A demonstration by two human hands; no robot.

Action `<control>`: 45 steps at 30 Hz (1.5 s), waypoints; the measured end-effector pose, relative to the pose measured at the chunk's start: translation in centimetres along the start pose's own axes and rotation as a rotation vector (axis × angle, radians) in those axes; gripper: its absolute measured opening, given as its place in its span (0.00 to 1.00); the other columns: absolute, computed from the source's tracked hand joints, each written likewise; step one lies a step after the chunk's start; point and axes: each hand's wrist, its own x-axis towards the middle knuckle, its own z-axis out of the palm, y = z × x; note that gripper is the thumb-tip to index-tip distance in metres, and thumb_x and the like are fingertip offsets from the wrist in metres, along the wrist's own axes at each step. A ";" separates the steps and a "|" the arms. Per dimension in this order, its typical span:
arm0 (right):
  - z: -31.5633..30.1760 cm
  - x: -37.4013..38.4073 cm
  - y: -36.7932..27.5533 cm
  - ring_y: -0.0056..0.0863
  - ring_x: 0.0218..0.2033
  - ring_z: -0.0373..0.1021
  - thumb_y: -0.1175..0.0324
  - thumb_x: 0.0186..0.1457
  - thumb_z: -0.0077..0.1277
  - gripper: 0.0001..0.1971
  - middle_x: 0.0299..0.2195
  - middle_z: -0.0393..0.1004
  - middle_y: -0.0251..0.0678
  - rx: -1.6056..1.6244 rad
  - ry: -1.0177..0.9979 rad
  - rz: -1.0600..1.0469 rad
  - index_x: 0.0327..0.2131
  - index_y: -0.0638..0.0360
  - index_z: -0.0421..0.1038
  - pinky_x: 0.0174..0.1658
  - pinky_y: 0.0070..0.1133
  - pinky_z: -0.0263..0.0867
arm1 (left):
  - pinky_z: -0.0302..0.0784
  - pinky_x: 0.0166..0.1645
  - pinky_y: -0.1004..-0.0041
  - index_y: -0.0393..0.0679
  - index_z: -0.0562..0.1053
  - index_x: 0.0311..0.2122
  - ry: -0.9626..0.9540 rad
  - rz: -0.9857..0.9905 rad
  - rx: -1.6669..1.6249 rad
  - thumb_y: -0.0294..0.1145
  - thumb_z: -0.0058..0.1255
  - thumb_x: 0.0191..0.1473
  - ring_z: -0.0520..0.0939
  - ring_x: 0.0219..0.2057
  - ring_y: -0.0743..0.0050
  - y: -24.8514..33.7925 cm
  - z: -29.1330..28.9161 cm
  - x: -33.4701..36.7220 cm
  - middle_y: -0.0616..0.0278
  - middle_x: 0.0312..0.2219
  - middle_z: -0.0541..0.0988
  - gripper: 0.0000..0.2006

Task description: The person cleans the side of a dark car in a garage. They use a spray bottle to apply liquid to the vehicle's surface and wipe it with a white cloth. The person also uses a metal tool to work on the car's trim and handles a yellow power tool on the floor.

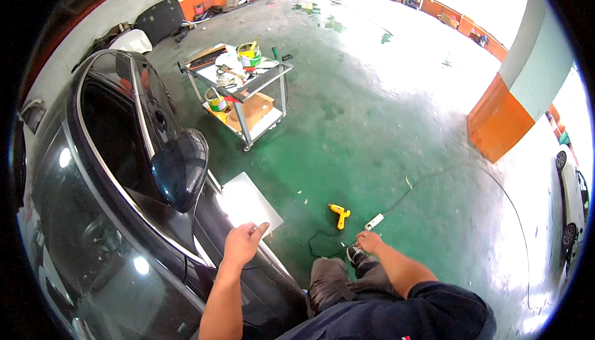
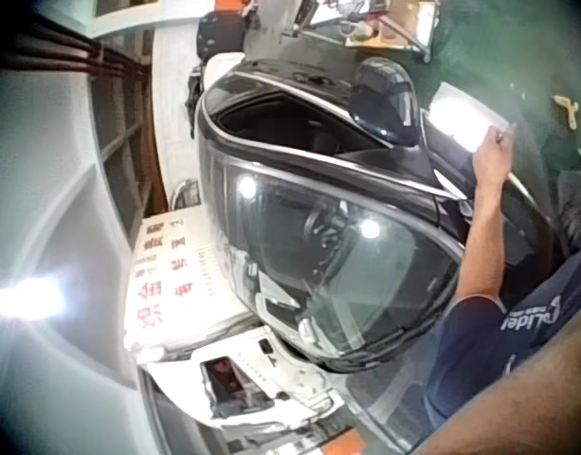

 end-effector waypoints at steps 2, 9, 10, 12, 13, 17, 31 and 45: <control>-1.5 -1.8 -0.1 0.28 0.32 0.76 0.71 0.53 0.48 0.16 0.34 0.81 0.39 -0.022 -0.049 -0.065 0.45 0.63 0.75 0.36 0.25 0.72 | 0.70 0.33 0.54 0.35 0.73 0.24 0.026 0.032 0.031 0.56 0.50 0.58 0.77 0.27 0.38 -0.9 0.3 -0.4 0.42 0.20 0.75 0.28; -9.3 -11.2 11.1 0.33 0.30 0.75 0.65 0.59 0.43 0.15 0.31 0.79 0.39 -0.156 0.128 0.037 0.39 0.63 0.77 0.32 0.27 0.70 | 0.74 0.37 0.55 0.43 0.73 0.38 0.027 0.009 -0.129 0.52 0.48 0.60 0.80 0.33 0.42 -0.3 -0.5 -0.5 0.47 0.28 0.78 0.19; -11.2 -13.0 13.4 0.35 0.30 0.76 0.65 0.58 0.45 0.13 0.32 0.79 0.40 -0.169 0.123 0.170 0.38 0.62 0.77 0.33 0.29 0.71 | 0.75 0.37 0.55 0.46 0.74 0.39 0.037 0.036 -0.153 0.51 0.49 0.60 0.80 0.33 0.42 -0.2 0.1 -0.5 0.48 0.28 0.79 0.17; -15.1 -15.9 19.2 0.33 0.32 0.77 0.65 0.59 0.46 0.11 0.33 0.80 0.39 -0.558 0.062 0.171 0.38 0.59 0.77 0.33 0.28 0.72 | 0.76 0.38 0.56 0.48 0.74 0.42 0.068 0.099 -0.164 0.48 0.50 0.60 0.81 0.35 0.42 -1.0 1.5 0.3 0.49 0.29 0.79 0.15; -18.4 -17.5 23.0 0.30 0.32 0.78 0.66 0.60 0.46 0.11 0.33 0.81 0.38 -0.941 0.004 0.054 0.38 0.58 0.77 0.34 0.26 0.73 | 0.76 0.39 0.56 0.47 0.73 0.43 0.079 0.139 -0.172 0.47 0.49 0.61 0.80 0.36 0.42 -1.4 2.8 0.6 0.48 0.30 0.79 0.15; -19.7 -27.4 31.3 0.24 0.29 0.79 0.65 0.57 0.52 0.08 0.34 0.81 0.32 -1.486 -0.253 0.091 0.37 0.55 0.77 0.30 0.26 0.76 | 0.73 0.37 0.54 0.42 0.74 0.43 0.100 0.173 -0.062 0.43 0.49 0.61 0.80 0.34 0.41 -0.8 4.0 -1.3 0.43 0.30 0.79 0.15; -9.6 -33.1 46.6 0.37 0.41 0.77 0.61 0.56 0.50 0.11 0.40 0.80 0.36 -1.122 -0.180 0.146 0.37 0.52 0.79 0.44 0.33 0.73 | 0.72 0.31 0.66 0.41 0.72 0.29 -0.419 -0.246 -0.451 0.51 0.54 0.57 0.76 0.24 0.71 5.3 27.5 -13.1 0.61 0.21 0.77 0.20; -15.2 -31.2 22.1 0.17 0.23 0.68 0.62 0.63 0.48 0.13 0.24 0.77 0.33 0.701 0.346 -0.271 0.41 0.63 0.75 0.29 0.19 0.65 | 0.74 0.42 0.65 0.39 0.68 0.50 -0.781 0.391 -0.074 0.38 0.58 0.53 0.78 0.33 0.61 23.9 30.9 -22.6 0.53 0.32 0.77 0.22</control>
